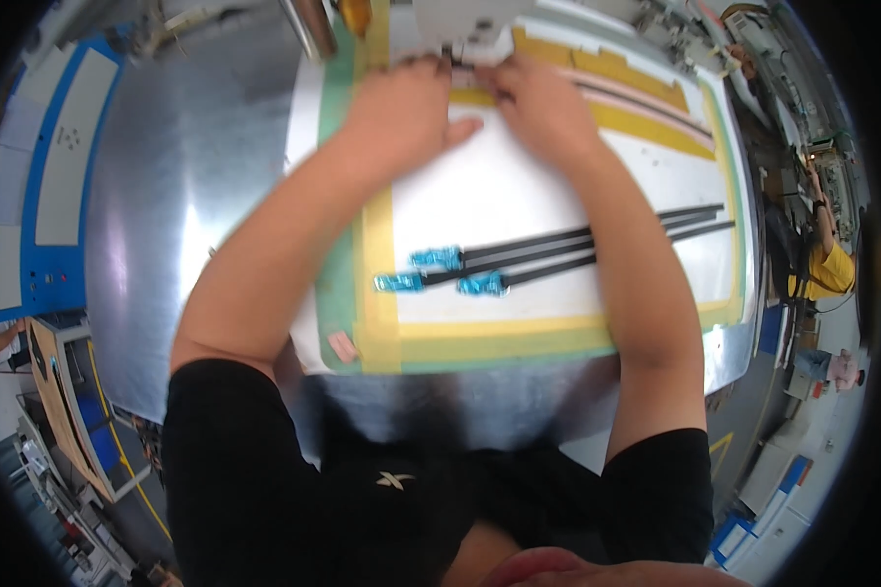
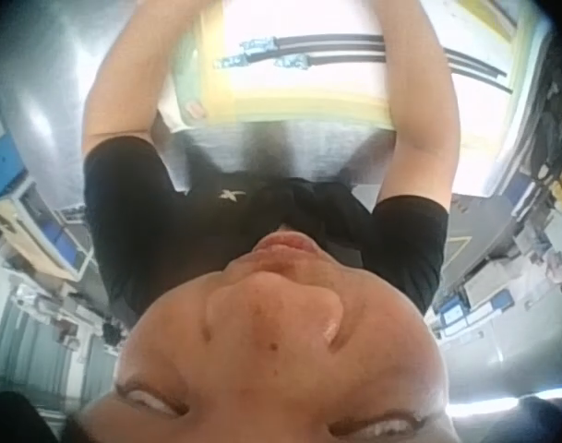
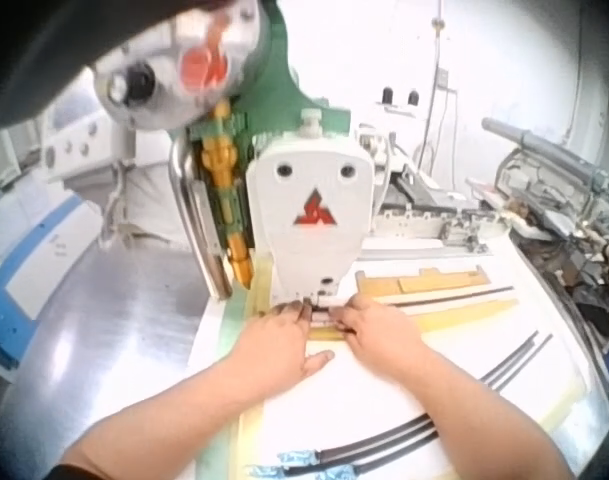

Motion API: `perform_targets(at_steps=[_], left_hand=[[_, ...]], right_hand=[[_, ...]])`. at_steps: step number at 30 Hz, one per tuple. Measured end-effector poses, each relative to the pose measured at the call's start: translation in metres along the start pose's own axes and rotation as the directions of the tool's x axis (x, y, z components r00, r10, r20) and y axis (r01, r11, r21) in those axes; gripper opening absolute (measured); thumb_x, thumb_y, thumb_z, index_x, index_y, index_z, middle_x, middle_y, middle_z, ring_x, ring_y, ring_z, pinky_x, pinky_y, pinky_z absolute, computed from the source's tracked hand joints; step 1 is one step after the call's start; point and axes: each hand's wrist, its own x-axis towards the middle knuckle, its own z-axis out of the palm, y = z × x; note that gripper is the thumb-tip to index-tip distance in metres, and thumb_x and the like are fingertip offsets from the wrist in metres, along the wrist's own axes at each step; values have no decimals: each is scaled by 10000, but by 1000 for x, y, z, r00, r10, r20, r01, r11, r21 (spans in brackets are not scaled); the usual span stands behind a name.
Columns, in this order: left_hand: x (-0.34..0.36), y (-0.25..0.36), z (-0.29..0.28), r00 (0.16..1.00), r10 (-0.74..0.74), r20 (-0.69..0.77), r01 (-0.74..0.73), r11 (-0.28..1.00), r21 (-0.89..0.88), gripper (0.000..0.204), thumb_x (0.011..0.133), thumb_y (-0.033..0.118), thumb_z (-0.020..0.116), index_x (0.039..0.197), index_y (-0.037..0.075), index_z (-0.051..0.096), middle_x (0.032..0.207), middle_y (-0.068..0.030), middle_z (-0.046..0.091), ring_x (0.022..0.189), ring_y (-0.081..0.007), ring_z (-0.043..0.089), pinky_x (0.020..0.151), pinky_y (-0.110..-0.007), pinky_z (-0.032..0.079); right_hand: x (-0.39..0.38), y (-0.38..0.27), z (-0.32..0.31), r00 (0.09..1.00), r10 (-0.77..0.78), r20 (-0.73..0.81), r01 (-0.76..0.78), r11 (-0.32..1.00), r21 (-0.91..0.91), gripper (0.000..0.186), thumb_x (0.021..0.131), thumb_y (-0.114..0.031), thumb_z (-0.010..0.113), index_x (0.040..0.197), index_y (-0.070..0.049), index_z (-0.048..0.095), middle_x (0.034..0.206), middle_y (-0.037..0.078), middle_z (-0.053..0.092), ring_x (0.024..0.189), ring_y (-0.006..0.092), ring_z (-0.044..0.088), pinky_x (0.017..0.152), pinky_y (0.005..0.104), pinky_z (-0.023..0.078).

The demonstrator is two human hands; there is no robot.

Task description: Sewing zippers onto leather or fabric strips using an industrial sewing machine.

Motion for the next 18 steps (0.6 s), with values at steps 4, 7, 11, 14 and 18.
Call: perform_targets(at_steps=[4,7,11,14,18], left_hand=[[-3,8,4,1000,-30,5,30,999,-36,691,910,492,708,1323,-51,603,1323,-188,627,1245,-348,598,1027,-465,486],[-5,8,0,1000,-15,-19,14,1000,-28,704,914,503,709,1342,-43,588,1325,-176,607,1275,-327,567,1019,-463,477],[-3,3,-3,999,15,35,-10,990,-143,674,942,502,680,1334,-38,593,1328,-172,592,1298,-316,539,1030,-452,462],[-2,10,-9,999,2,49,0,1000,-31,686,948,509,670,1345,-44,591,1327,-177,594,1292,-319,543,1032,-451,464],[-5,11,-13,999,-25,48,27,999,-38,708,947,509,655,1327,-84,587,1296,-219,628,1239,-355,592,1035,-474,473]], right_hand=[[-13,-9,-13,971,-131,-199,148,986,73,277,806,-116,721,1079,-145,755,1064,62,680,938,285,705,817,429,580],[-6,-53,-69,727,-305,-615,388,922,2,452,689,-71,800,1133,-140,753,1122,35,696,758,237,685,640,342,567],[31,-106,-142,458,-498,-736,467,840,-278,506,762,-3,782,1255,-108,736,1312,92,675,744,193,711,583,312,565],[67,-124,-170,380,-565,-732,349,821,-452,440,737,-174,766,1176,-142,762,1182,96,725,747,256,684,618,339,545],[80,-145,-196,634,-511,-580,277,851,-447,356,924,-123,590,1247,-6,684,1298,124,686,656,269,703,574,366,569]])
